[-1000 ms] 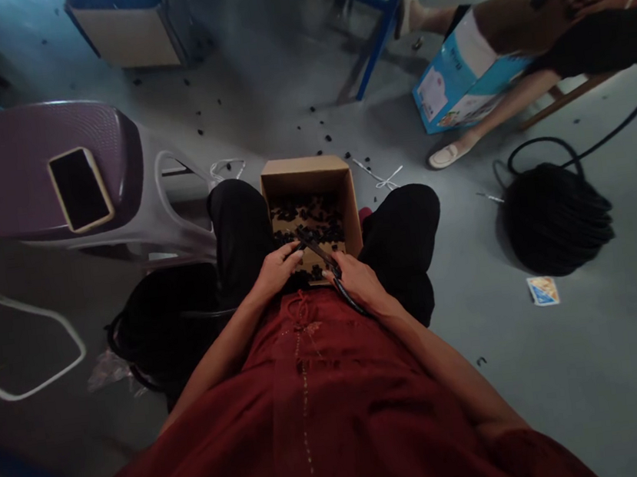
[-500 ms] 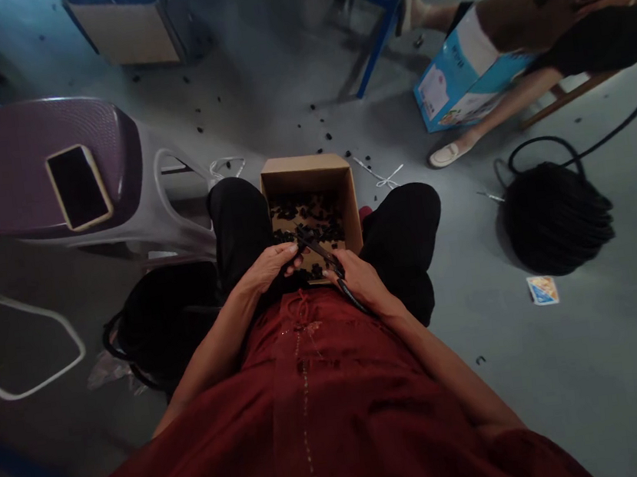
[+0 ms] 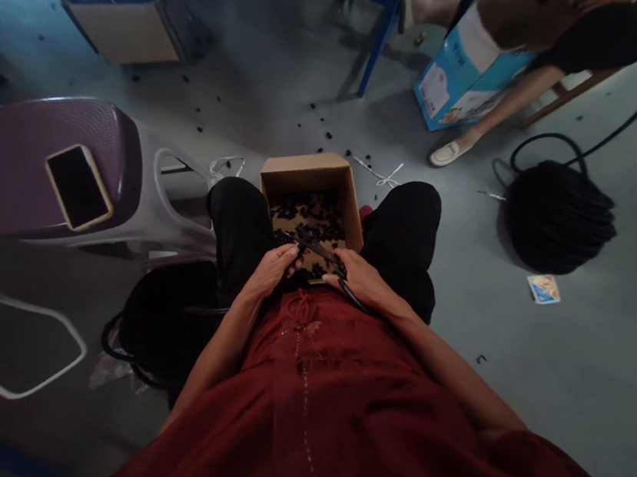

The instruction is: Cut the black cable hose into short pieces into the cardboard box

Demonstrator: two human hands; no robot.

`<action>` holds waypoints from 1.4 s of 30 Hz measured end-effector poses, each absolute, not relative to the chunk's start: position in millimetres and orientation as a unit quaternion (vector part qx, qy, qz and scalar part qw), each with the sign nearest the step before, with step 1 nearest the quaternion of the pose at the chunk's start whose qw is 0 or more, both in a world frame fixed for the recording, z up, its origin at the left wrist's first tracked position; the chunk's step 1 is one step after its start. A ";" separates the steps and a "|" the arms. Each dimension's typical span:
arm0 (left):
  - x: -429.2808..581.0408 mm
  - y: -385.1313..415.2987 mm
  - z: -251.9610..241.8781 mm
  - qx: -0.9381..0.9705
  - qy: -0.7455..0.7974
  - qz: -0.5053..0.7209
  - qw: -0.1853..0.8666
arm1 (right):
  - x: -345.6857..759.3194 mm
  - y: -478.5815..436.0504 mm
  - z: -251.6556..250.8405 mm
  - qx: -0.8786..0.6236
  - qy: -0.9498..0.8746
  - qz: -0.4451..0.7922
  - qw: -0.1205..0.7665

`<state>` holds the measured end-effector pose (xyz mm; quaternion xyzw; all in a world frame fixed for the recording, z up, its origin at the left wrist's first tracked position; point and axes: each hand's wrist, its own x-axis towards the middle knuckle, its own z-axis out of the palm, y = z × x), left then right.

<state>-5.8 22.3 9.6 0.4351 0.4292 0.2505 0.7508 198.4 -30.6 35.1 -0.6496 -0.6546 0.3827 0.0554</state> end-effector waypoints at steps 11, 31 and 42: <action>-4.7 20.5 10.1 0.467 0.456 0.278 0.704 | 202.2 -32.3 31.2 -0.663 -0.669 0.329 0.063; 10.1 10.8 6.8 0.602 0.540 0.322 0.492 | 194.7 -31.1 31.3 -0.665 -0.654 0.350 0.086; 12.7 10.4 -1.8 0.626 0.540 0.339 0.448 | 192.3 -30.4 30.8 -0.671 -0.653 0.346 0.069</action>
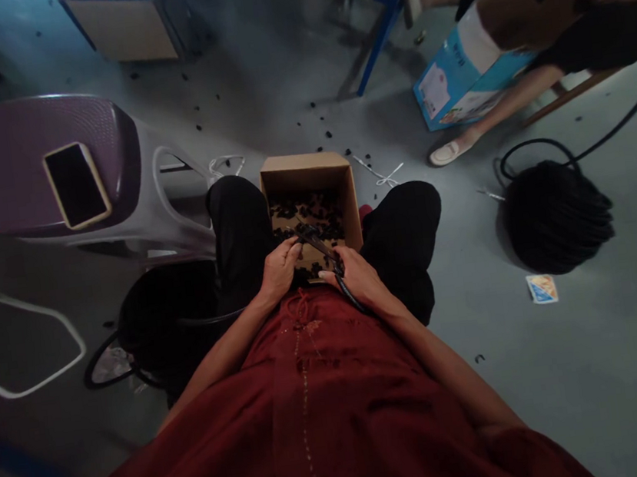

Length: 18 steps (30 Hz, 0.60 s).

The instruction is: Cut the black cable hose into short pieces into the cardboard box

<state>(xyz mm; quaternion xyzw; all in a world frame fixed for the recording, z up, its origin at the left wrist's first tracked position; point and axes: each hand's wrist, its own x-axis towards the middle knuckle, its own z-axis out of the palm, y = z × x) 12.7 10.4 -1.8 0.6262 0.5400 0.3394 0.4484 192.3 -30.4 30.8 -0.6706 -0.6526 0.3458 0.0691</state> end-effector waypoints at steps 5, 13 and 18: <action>14.2 9.5 -1.1 0.634 0.546 0.334 0.434 | 191.2 -28.6 28.6 -0.668 -0.658 0.343 0.061; 15.6 8.7 0.4 0.637 0.552 0.323 0.431 | 190.9 -26.8 20.7 -0.655 -0.670 0.341 0.081; 15.2 9.2 -0.6 0.632 0.553 0.313 0.444 | 191.8 -26.8 21.5 -0.649 -0.686 0.325 0.059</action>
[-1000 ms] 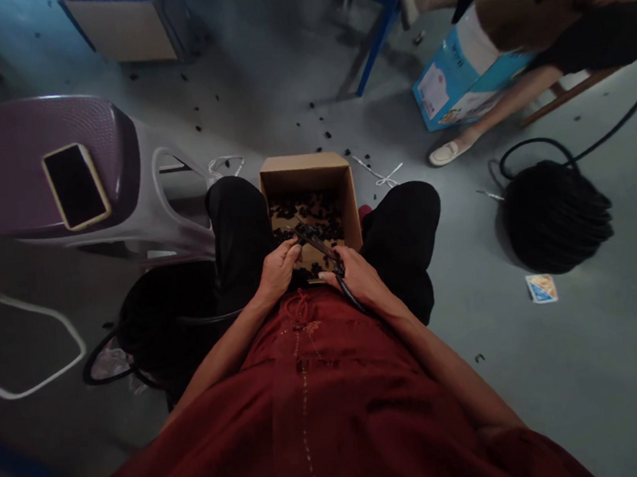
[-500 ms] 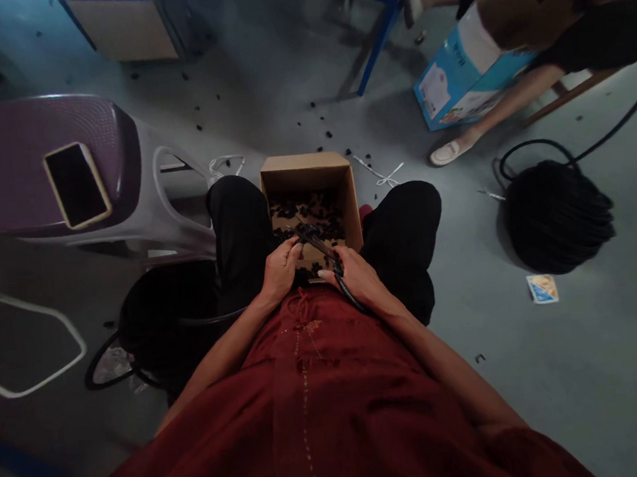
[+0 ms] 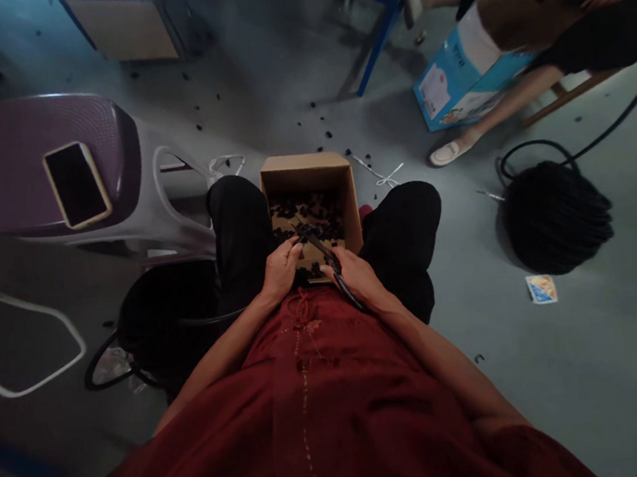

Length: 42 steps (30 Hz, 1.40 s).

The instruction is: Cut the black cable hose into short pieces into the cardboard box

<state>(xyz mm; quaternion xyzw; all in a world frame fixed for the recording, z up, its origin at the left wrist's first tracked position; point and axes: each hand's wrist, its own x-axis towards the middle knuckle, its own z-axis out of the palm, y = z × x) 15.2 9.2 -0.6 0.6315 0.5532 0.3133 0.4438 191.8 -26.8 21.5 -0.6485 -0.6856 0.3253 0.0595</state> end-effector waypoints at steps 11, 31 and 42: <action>0.1 25.3 6.2 0.468 0.447 0.249 0.720 | 200.0 -31.1 15.6 -0.636 -0.693 0.330 0.081; -0.5 30.1 7.7 0.568 0.471 0.263 0.622 | 199.6 -35.5 25.6 -0.650 -0.662 0.360 0.095; 5.7 21.1 5.3 0.652 0.498 0.286 0.494 | 198.2 -32.2 24.0 -0.645 -0.666 0.362 0.090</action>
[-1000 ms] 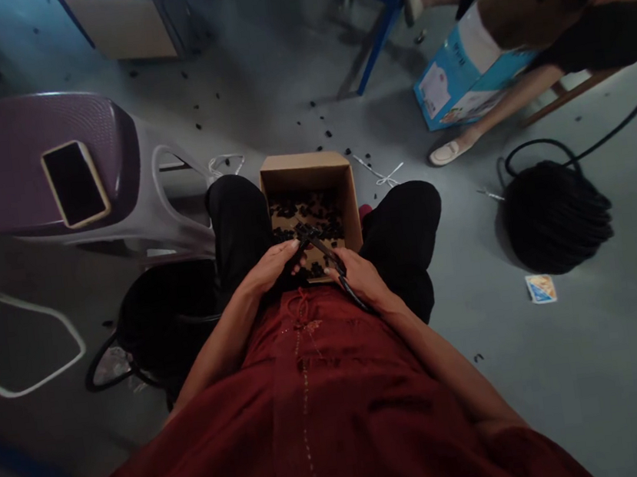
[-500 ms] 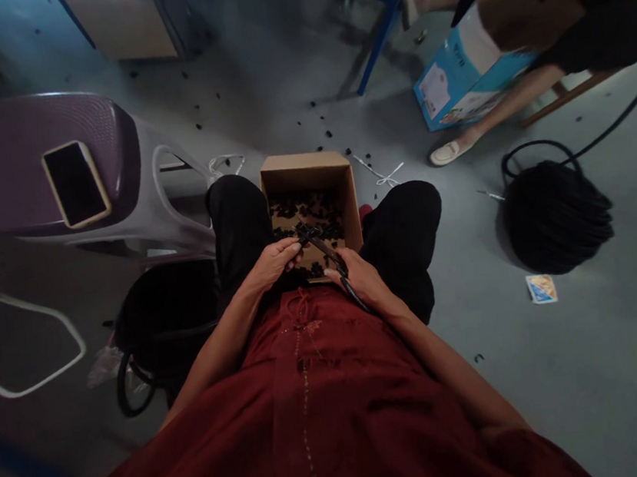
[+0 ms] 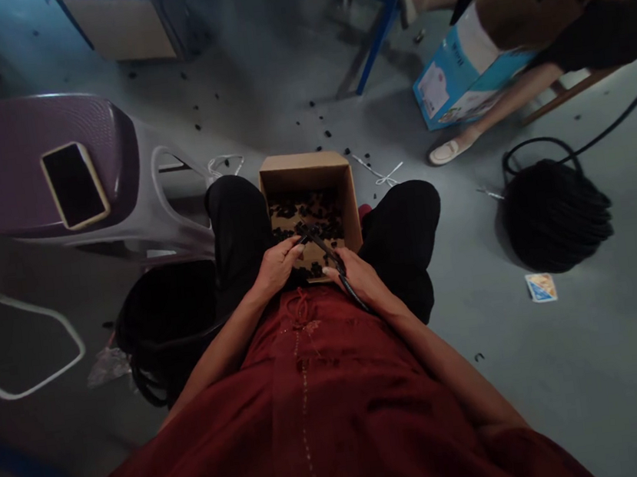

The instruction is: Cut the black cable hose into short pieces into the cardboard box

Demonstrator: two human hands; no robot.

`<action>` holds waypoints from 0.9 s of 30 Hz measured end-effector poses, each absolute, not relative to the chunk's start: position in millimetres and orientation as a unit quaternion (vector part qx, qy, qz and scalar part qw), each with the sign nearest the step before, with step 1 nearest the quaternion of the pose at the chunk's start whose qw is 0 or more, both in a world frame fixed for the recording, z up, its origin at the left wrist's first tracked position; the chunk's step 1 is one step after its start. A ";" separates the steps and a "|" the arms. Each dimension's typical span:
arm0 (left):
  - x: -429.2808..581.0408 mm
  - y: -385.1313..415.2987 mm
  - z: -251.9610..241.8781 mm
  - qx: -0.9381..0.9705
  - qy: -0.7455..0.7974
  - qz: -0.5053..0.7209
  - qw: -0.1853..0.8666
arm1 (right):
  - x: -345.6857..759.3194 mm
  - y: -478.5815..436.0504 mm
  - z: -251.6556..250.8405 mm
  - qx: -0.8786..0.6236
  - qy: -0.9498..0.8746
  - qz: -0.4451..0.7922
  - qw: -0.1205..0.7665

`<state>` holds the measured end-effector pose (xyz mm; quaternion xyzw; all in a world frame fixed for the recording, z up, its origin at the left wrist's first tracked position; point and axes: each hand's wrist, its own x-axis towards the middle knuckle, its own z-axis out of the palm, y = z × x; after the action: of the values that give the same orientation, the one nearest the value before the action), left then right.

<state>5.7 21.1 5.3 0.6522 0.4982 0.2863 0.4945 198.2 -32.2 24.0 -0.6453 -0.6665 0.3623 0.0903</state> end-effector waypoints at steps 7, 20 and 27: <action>5.7 21.0 0.9 0.659 0.492 0.286 0.491 | 198.5 -32.8 25.9 -0.643 -0.665 0.370 0.085; -4.1 35.1 14.0 0.554 0.427 0.209 0.684 | 197.6 -34.9 25.1 -0.635 -0.678 0.361 0.088; -9.1 40.7 21.3 0.480 0.383 0.173 0.770 | 197.1 -35.0 25.3 -0.628 -0.680 0.367 0.090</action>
<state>-9.1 40.7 21.3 0.4805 0.3834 0.1725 0.7697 197.1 -35.0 25.3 -0.6281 -0.6805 0.3666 0.0901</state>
